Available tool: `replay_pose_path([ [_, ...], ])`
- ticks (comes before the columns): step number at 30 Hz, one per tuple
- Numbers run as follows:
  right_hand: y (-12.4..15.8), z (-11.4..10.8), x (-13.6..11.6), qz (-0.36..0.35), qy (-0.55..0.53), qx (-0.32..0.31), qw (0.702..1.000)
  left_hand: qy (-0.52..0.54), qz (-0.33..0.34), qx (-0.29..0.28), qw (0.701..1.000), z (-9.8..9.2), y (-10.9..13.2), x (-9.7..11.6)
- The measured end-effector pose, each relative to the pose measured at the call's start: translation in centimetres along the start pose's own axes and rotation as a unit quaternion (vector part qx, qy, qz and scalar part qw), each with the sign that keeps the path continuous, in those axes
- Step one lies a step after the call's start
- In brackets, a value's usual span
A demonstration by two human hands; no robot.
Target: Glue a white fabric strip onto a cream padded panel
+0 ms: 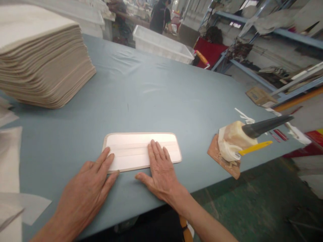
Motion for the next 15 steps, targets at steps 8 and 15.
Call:
replay_pose_path([
  [8, 2.0, 0.3, 4.5, 0.052, 0.023, 0.005, 0.998, 0.059, -0.105, -0.017, 0.993, 0.7, 0.1, 0.1],
  [15, 3.1, 0.2, 5.6, 0.068, 0.036, 0.017, 0.997, 0.235, -0.236, -0.060, 0.941, 0.0, 0.1, -1.9],
])
Point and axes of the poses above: each hand's wrist, its own y-axis away from the middle knuckle, its own z-axis out of the palm, x = y × z, the point moved 3 cm from there along -y, towards the middle knuckle, and after that the axes turned 12 degrees about -z, right-handed, at the moved point
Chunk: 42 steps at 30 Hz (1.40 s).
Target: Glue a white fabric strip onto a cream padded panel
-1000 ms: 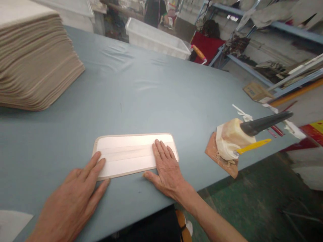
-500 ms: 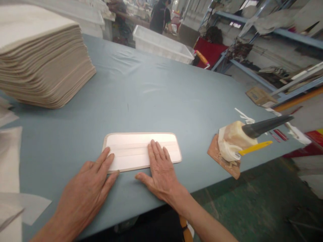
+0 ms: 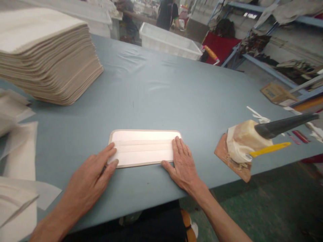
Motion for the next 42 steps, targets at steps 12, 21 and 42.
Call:
replay_pose_path([
  [12, -0.1, 0.8, -0.1, 0.013, 0.032, 0.014, 0.999, -0.131, 0.165, 0.037, 0.977, 5.6, -1.3, 12.3],
  [21, -0.1, 1.3, 0.0, 0.009, 0.080, 0.017, 0.997, -0.169, 0.158, -0.021, 0.973, 9.5, -2.8, 12.7],
  [42, -0.1, 0.8, -0.2, 0.015, 0.066, 0.010, 0.998, -0.285, 0.050, 0.057, 0.956, 3.6, -1.1, 2.7],
])
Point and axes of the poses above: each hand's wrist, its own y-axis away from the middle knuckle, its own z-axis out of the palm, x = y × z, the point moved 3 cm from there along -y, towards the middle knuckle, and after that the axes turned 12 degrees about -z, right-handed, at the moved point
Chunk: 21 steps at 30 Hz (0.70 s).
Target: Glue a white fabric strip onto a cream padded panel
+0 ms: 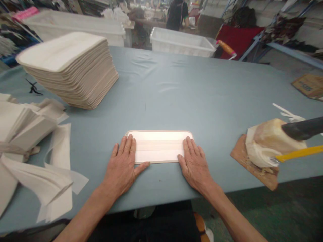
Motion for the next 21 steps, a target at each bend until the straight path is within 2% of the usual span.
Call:
replay_pose_path([
  [12, -0.5, -0.9, -0.3, 0.028, -0.045, -0.025, 0.998, 0.033, -0.003, 0.058, 0.998, 0.0, 0.7, -0.3],
  [21, -0.5, -1.2, -0.3, 0.036, -0.081, -0.009, 0.996, 0.045, 0.023, 0.043, 0.998, -0.2, 1.3, -1.2],
])
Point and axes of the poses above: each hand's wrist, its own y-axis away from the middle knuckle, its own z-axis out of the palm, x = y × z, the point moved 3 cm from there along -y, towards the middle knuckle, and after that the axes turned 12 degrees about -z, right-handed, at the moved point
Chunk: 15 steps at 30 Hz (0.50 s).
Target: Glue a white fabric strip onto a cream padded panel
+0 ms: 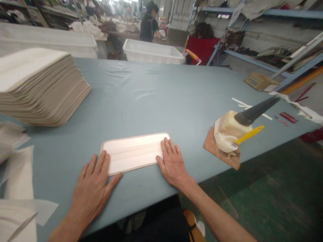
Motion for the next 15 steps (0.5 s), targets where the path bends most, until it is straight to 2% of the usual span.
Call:
replay_pose_path([
  [5, 0.1, 0.1, 0.0, -0.003, 0.003, 0.006, 1.000, -0.009, -0.002, 0.003, 1.000, -0.3, 0.6, -0.1],
  [9, 0.2, 0.4, 0.1, -0.015, 0.010, 0.026, 0.999, -0.025, -0.006, 0.008, 1.000, 0.3, 0.9, -0.4],
  [13, 0.5, 1.0, 0.5, -0.032, -0.009, 0.094, 0.995, -0.005, -0.009, 0.039, 0.999, 0.6, 1.3, -0.7],
  [15, 0.7, 1.3, 1.1, -0.028, -0.034, 0.152, 0.987, 0.016, -0.054, 0.063, 0.996, 0.4, 1.2, -0.9],
])
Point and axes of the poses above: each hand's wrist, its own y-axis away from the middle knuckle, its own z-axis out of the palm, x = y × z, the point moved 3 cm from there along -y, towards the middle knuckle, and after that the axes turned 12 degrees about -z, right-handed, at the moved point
